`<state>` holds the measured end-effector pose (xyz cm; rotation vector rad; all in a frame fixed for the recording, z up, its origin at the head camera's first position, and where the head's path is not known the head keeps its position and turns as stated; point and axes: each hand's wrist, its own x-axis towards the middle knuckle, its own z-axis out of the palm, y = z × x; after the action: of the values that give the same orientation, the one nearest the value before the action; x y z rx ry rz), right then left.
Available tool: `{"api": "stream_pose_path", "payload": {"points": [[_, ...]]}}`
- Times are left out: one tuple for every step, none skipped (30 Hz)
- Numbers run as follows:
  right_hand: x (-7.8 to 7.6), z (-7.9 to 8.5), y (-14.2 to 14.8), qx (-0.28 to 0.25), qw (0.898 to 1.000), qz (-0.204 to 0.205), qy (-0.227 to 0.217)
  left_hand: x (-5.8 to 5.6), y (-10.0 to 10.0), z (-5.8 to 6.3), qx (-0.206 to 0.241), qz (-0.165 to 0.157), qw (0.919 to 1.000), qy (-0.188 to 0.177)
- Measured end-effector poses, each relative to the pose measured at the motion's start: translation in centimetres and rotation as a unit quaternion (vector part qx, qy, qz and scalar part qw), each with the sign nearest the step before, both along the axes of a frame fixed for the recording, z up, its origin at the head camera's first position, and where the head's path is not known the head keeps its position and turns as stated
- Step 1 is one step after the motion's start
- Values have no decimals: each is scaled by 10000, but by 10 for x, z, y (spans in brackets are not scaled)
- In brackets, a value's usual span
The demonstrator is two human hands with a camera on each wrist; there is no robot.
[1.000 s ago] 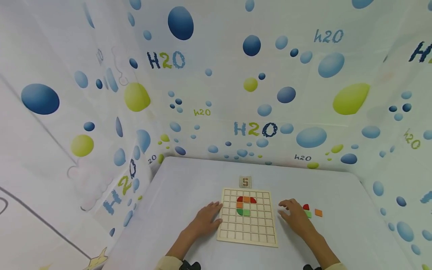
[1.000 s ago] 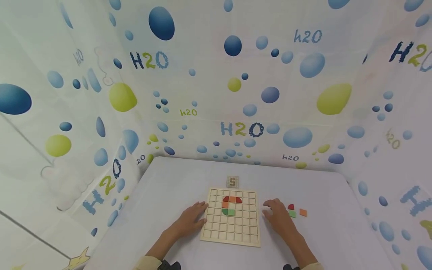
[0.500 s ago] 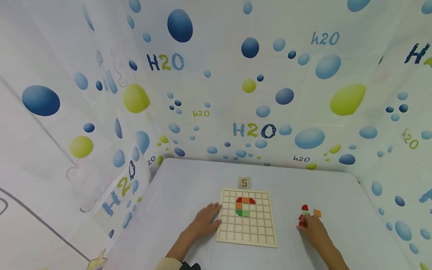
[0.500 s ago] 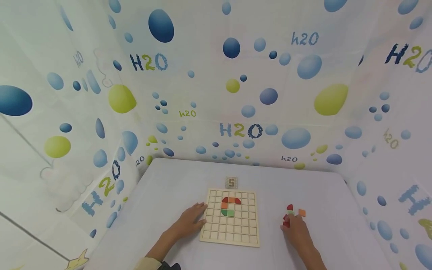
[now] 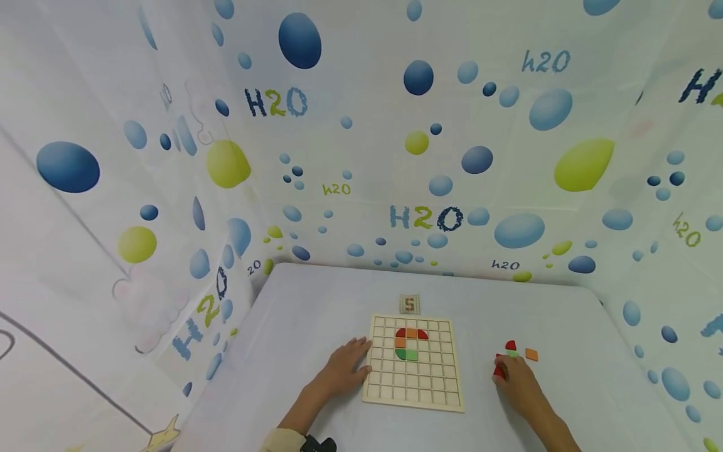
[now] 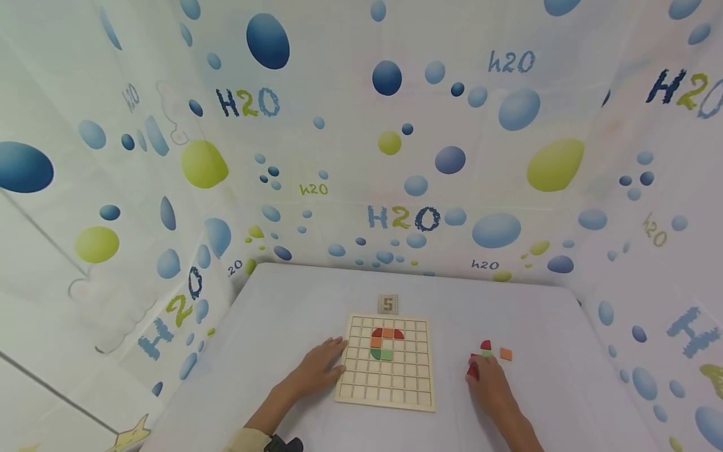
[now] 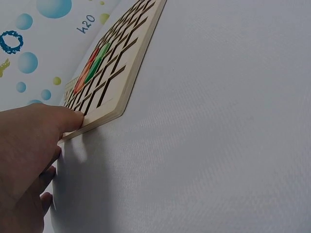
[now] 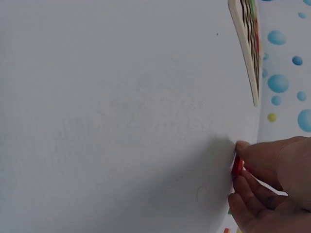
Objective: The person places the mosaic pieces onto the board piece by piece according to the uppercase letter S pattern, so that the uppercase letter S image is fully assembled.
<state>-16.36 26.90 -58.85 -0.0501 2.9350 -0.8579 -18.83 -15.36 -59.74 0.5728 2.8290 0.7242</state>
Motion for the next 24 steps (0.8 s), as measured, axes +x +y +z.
{"api": "stream_pose_path", "payload": {"points": [[0,-2,0,12,10000,2,43,0,0,1,-1,-5,10000,21],[0,-3,0,27,9999,26,107,0,0,1,-3,-14,10000,42],[0,-4,0,13,9999,36,162,0,0,2,21,-5,10000,19],[0,-5,0,-3,9997,50,219,0,1,2,28,9,10000,-11],[0,-5,-1,-11,9996,64,258,0,1,3,25,8,10000,-23],[0,-6,-1,-36,9996,67,277,0,1,3,51,21,10000,-56],[0,-6,-1,-37,9996,57,264,0,1,3,27,27,10000,-71],[1,-6,-2,-25,9997,36,246,0,1,4,21,28,10000,-90],[1,-6,-2,-36,9998,-16,193,1,2,4,12,27,9999,-113],[1,-5,-3,-36,9999,-71,146,0,1,4,-4,20,9999,-110],[0,-5,-3,-31,9999,-121,100,0,2,4,-18,15,9999,-114],[0,-5,-4,-21,9998,-176,51,0,1,4,-18,13,9999,-118],[0,-4,-5,-2,9997,-224,14,0,1,4,-17,7,9999,-117],[0,-4,-6,22,9996,-265,-6,0,1,5,5,3,9999,-111],[0,-3,-8,57,9996,-288,-18,0,1,4,10,5,9999,-101],[0,-3,-9,118,9996,-272,-1,0,1,4,1,9,10000,-91],[-1,-2,-11,195,9995,-241,18,0,1,4,-9,17,10000,-84],[-1,-2,-13,273,9994,-212,37,0,1,4,-25,22,10000,-69],[-1,-2,-15,354,9992,-179,71,0,1,3,-54,22,10000,-48],[-2,-2,-17,435,9989,-153,84,0,1,3,-74,25,10000,-37],[-2,-2,-19,502,9986,-124,95,0,1,2,-89,21,10000,-30],[-3,-2,-21,551,9984,-97,105,0,1,2,-105,17,9999,-21],[-4,-2,-23,590,9982,-74,111,-1,1,1,-98,13,9999,-24],[-5,-2,-24,609,9981,-46,126,0,1,1,-83,6,10000,-30]]}}
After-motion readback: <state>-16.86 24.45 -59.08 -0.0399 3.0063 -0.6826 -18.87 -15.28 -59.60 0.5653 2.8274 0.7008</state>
